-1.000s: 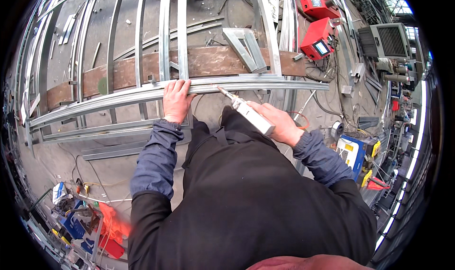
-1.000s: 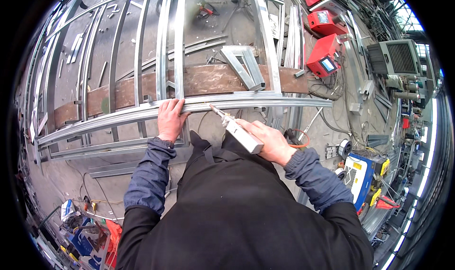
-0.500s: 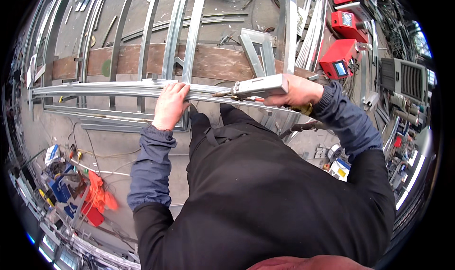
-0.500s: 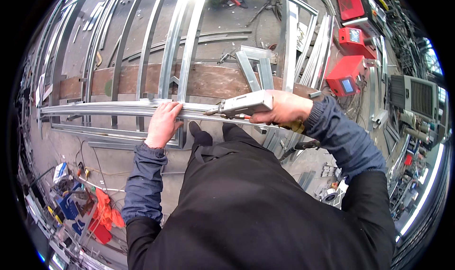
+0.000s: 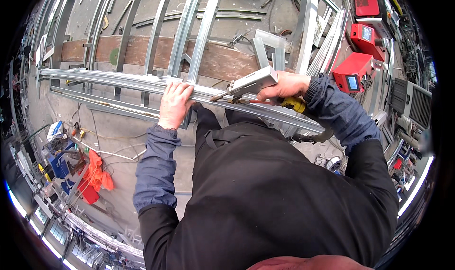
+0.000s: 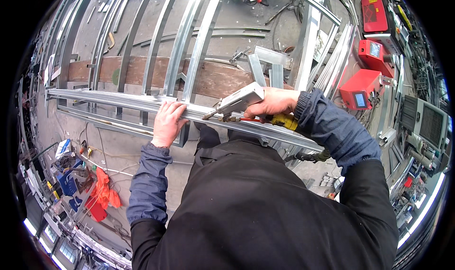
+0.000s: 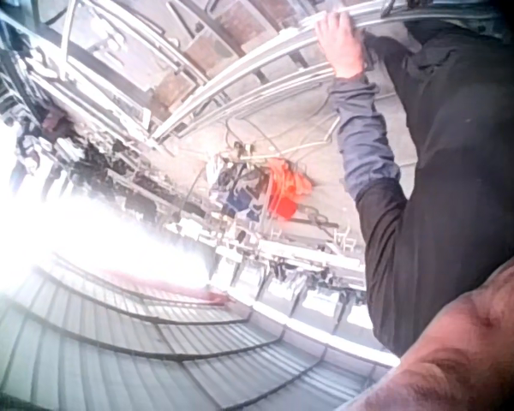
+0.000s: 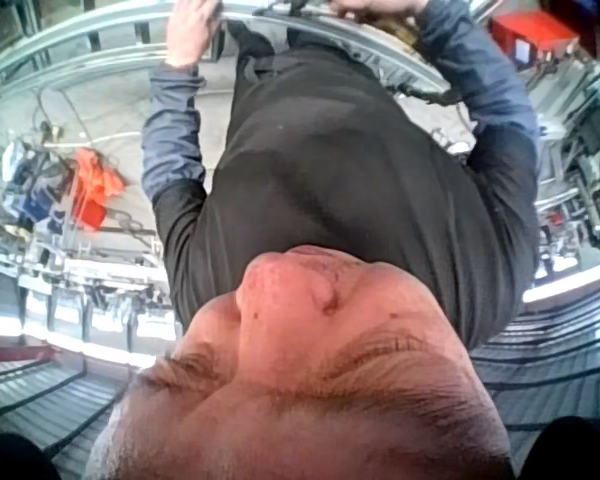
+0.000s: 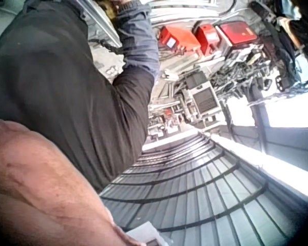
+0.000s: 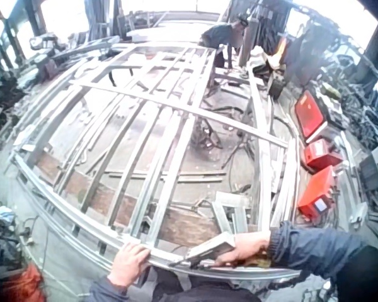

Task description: The person aligns and tack welds metal frame components using a handheld welding torch. They repeatedly position metal bars and apply short welds at joints to assemble a larger frame structure.

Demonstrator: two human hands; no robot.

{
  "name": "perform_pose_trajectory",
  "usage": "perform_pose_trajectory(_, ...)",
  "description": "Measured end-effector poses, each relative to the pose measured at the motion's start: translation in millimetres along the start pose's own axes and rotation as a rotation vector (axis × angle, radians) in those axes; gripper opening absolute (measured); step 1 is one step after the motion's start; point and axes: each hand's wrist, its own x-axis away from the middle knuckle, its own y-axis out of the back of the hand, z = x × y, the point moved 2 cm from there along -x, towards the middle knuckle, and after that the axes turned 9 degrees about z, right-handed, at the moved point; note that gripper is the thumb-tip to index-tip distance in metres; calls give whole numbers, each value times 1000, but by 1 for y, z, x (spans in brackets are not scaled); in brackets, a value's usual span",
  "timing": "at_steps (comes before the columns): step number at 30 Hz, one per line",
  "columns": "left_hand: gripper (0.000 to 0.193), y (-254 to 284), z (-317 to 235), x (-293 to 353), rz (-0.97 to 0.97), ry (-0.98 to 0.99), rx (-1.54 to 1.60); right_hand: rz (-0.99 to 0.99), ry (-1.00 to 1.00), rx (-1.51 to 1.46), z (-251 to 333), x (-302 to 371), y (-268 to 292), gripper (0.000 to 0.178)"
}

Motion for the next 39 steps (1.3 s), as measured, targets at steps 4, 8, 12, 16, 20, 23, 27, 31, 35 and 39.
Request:
perform_pose_trajectory(4, 56, 5, -2, -2, 13, -15, -12, -2, 53, 21, -15, -10, 7, 40)
perform_pose_trajectory(8, 56, 6, -2, -2, 19, -17, -12, 11, 65, 24, -14, -11, 9, 41)
perform_pose_trajectory(12, 56, 5, -2, -1, 13, -13, -17, 15, 40, 22, -5, -4, 6, 39)
perform_pose_trajectory(16, 57, 6, -3, -3, 34, -9, -21, 37, 90, 47, -6, -6, 5, 36)
perform_pose_trajectory(20, 57, 5, -3, -3, 29, -2, -27, 45, 95, 62, 0, -3, 4, 34)
perform_pose_trajectory(23, 58, 5, -3, -3, 27, -3, -26, 44, 83, 36, 1, -1, 3, 33)
perform_pose_trajectory(27, 58, 5, -3, -2, 21, 1, -16, 44, 107, 58, -4, -3, 5, 36)
perform_pose_trajectory(31, 58, 6, -4, -1, 23, -1, -20, 44, 101, 59, -4, -1, 5, 39)
perform_pose_trajectory(35, 57, 3, -3, 0, 15, 4, -12, 38, 96, 63, -10, -4, 7, 36)
perform_pose_trajectory(39, 56, 1, -2, 1, 21, 9, -32, 68, 76, 99, -20, -10, 12, 50)
